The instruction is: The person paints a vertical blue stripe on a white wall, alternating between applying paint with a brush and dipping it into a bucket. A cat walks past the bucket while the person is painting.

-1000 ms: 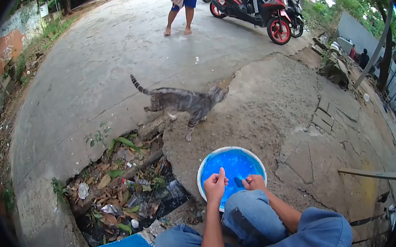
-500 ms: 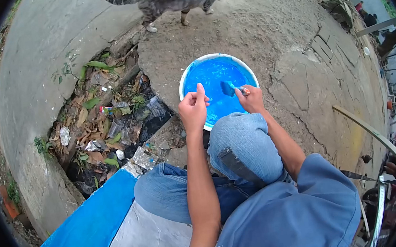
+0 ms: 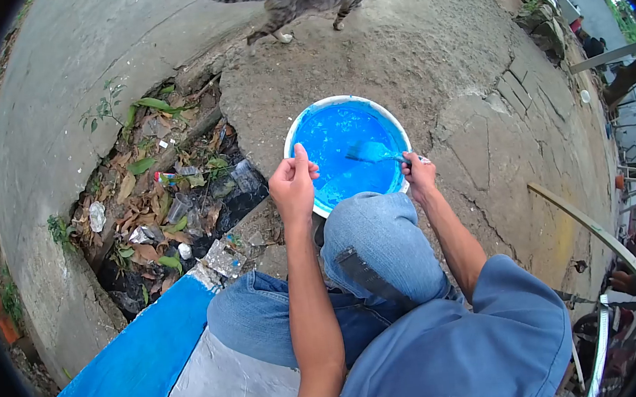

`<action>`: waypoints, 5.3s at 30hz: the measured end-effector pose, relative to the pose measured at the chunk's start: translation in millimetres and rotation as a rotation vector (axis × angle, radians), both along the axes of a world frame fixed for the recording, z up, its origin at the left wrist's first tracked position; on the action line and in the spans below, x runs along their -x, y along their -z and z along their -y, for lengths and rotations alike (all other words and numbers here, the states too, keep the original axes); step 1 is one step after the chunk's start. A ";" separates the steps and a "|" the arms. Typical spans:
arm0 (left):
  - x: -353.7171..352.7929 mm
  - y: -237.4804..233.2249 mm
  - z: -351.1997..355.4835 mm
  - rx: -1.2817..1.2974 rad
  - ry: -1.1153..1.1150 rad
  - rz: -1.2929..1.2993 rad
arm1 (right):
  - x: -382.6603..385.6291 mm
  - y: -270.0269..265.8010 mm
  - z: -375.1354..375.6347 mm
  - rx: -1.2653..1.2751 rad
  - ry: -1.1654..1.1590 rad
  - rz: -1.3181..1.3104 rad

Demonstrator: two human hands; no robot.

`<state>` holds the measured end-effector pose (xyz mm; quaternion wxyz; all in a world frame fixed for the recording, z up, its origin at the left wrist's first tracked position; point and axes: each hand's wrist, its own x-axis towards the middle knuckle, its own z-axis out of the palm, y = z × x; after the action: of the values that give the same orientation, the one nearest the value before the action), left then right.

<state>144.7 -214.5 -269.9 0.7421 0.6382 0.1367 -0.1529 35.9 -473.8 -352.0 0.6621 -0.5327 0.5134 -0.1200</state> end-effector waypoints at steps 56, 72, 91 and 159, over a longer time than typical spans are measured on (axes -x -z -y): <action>157.2 -665.7 -193.8 -1.077 -0.951 1.142 | -178.1 -761.9 -349.3 -0.404 -1.375 1.340; 236.7 -802.5 -210.2 -1.219 -1.015 1.015 | -148.8 -1029.7 -476.0 1.024 -0.813 2.915; 231.0 -770.3 -172.2 -1.058 -1.133 0.664 | -172.5 -960.1 -464.4 1.138 -1.676 3.122; 240.1 -751.3 -144.8 -0.752 -1.068 0.540 | -171.0 -995.5 -449.3 1.260 -1.011 2.990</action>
<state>-95.4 -69.7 481.4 0.4528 0.7127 0.2857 0.4532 206.9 -24.5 643.5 -0.2028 0.2219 0.8447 0.4429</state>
